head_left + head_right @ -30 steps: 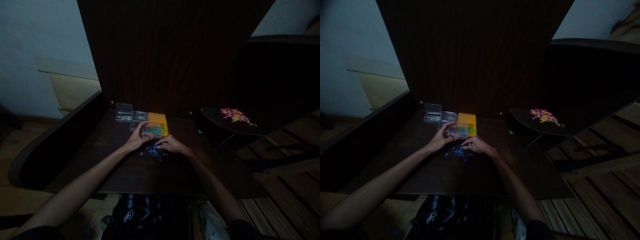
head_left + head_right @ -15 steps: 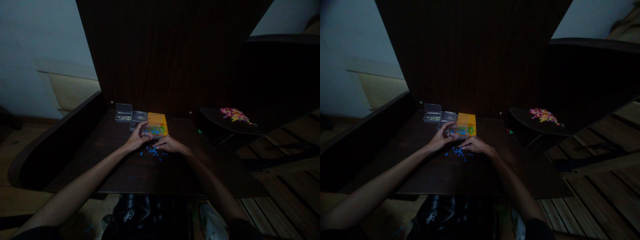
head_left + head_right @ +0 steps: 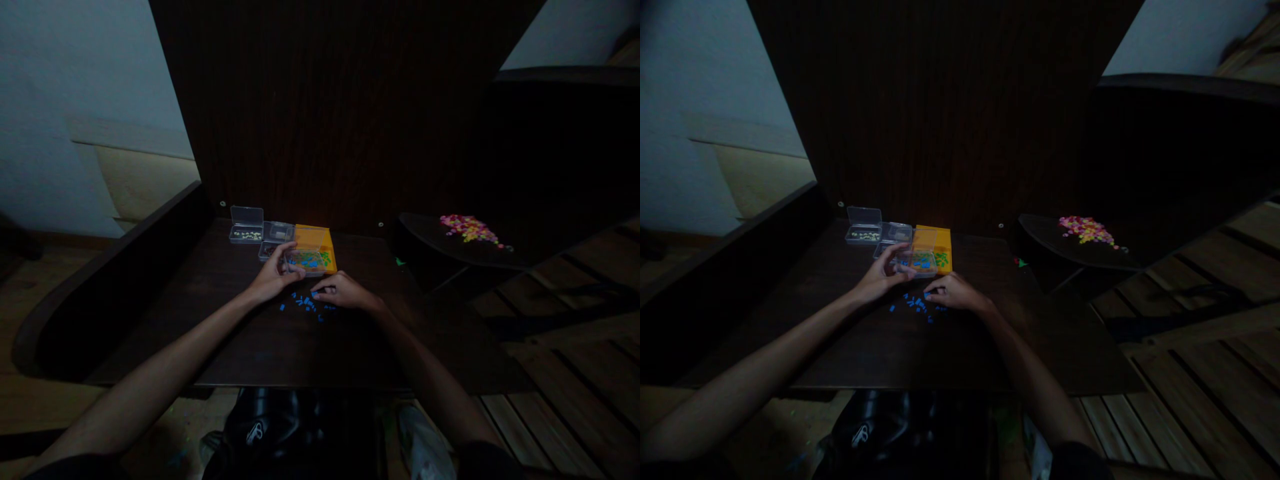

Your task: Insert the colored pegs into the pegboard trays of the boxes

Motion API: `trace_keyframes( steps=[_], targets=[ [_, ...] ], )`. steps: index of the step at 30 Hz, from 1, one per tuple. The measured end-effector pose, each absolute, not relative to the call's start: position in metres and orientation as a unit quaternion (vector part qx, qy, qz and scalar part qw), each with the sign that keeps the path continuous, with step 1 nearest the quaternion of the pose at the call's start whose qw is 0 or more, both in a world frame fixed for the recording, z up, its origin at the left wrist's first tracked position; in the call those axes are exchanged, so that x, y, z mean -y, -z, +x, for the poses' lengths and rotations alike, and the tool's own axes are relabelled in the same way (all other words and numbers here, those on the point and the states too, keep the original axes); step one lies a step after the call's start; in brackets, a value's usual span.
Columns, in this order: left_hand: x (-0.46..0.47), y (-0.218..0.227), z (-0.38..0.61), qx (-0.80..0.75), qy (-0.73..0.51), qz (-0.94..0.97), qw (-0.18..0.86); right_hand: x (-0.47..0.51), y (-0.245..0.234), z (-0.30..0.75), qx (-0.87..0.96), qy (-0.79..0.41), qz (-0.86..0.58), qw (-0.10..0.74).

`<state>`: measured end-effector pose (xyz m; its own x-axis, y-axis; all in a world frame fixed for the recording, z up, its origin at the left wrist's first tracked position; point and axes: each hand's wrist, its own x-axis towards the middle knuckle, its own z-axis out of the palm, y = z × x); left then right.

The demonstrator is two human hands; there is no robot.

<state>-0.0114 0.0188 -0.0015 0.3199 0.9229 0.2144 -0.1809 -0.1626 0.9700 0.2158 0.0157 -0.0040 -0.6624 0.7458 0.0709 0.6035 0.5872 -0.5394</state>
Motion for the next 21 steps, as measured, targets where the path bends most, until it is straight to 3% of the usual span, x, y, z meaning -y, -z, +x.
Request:
trace_keyframes(
  steps=[21],
  targets=[
    [-0.0165, -0.0032, -0.0109, -0.324, -0.489, 0.581, 0.565, -0.0156, -0.0012, 0.2216, 0.875, -0.216, -0.414, 0.128]
  ],
)
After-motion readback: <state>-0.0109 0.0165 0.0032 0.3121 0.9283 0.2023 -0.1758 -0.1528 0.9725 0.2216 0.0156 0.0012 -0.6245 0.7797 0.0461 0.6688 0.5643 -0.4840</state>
